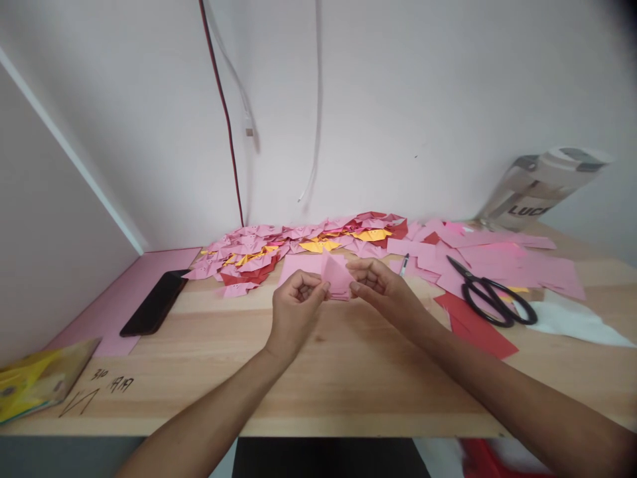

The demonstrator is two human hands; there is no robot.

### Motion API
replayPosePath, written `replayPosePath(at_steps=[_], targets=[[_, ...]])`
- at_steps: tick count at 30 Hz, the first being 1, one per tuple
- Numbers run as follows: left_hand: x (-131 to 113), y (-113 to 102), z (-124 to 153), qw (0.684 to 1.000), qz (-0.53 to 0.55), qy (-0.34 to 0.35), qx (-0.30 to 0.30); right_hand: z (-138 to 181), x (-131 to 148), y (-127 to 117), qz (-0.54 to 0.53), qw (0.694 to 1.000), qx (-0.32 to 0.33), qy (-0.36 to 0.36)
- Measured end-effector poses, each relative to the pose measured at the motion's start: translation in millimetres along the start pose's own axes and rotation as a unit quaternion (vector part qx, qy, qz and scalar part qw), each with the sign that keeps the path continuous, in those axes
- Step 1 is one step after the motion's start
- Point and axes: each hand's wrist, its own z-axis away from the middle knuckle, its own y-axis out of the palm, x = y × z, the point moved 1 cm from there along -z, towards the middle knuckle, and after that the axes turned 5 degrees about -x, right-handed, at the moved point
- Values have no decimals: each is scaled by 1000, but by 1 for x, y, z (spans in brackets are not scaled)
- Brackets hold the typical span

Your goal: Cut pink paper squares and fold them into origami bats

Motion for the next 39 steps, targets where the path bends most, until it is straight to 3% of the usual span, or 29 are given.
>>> replayPosePath(at_steps=[3,12,20,31,39], targets=[[3,-1,-1,1000,-20,-5,8,-1,0,-3,44,998,33,8],[5,1,-2,1000,-14,-16,14,-2,0,-9,62,998,27,14],[10,0,-6,991,68,-109,32,-1,1,-10,27,996,55,68],[22,1,-4,987,35,-133,78,-3,-7,-10,16,996,54,68],[25,-2,-4,988,18,-139,63,-2,-7,-9,1,996,69,62]])
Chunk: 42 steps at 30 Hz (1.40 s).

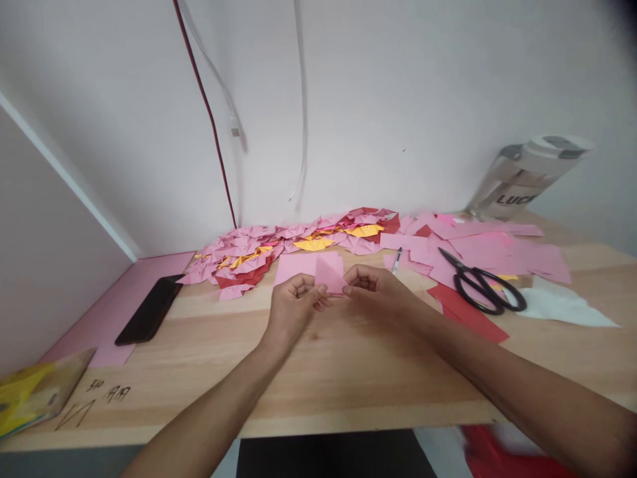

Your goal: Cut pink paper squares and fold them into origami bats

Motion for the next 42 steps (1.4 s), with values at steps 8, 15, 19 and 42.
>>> replayPosePath(at_steps=[8,15,19,42], targets=[[-2,7,5,1000,-10,-1,25,-4,-8,2,66,997,26,-30],[-7,7,8,998,33,28,44,-6,-9,-1,84,995,-9,-47],[-5,6,7,998,-4,32,54,-7,-11,-1,86,995,0,-50],[-6,3,2,997,-71,31,19,-6,-9,4,115,990,-25,-77]])
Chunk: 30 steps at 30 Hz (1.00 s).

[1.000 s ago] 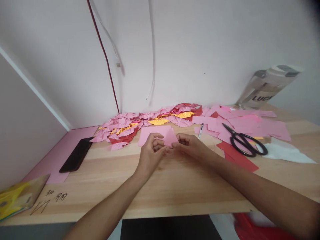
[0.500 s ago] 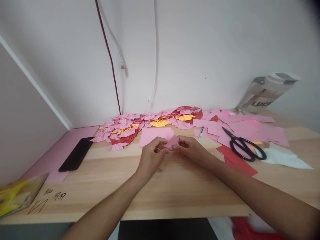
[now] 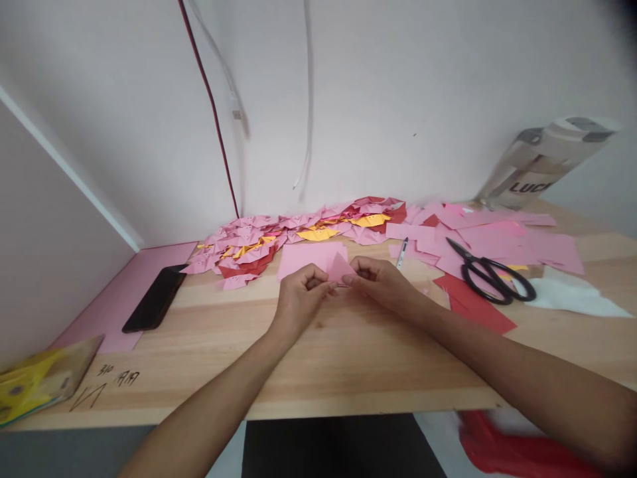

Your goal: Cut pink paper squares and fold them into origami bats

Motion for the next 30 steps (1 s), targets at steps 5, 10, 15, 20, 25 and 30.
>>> replayPosePath(at_steps=[5,10,15,20,25,30], targets=[[6,0,-3,999,28,15,7,0,5,3,9,1000,-4,-9],[8,1,-2,998,60,-1,-14,-1,7,4,8,1000,-15,-5],[9,1,-4,996,89,-17,-9,-2,4,4,23,1000,-7,0],[9,0,-5,993,112,-16,29,-1,1,3,51,999,2,-14],[6,3,-2,996,87,8,34,-1,-5,0,86,996,27,2],[10,2,-3,996,76,-1,47,-5,-8,-1,116,992,47,14]])
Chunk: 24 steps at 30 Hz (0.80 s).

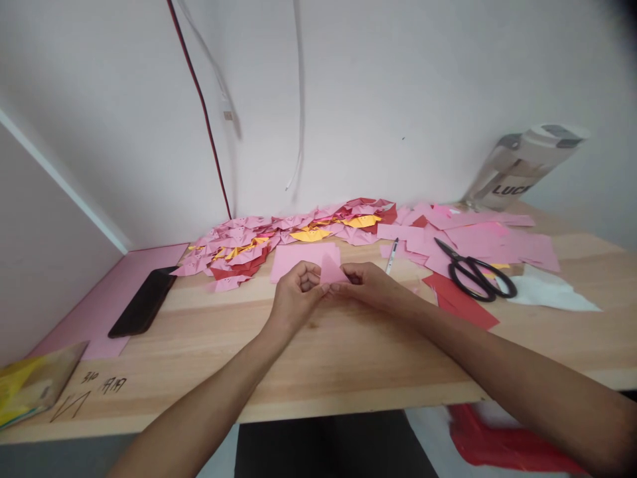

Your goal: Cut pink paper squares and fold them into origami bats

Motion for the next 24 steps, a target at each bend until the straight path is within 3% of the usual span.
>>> replayPosePath(at_steps=[8,16,20,24], targets=[[-4,0,2,996,71,-58,-9,4,12,-5,6,1000,-4,13],[-15,-26,-10,987,121,-42,-97,5,7,-25,-100,992,-31,68],[-18,-24,-10,993,99,-35,-46,5,12,-19,-153,985,24,71],[-12,-10,-4,996,75,-43,-7,6,17,-9,-99,994,35,41]])
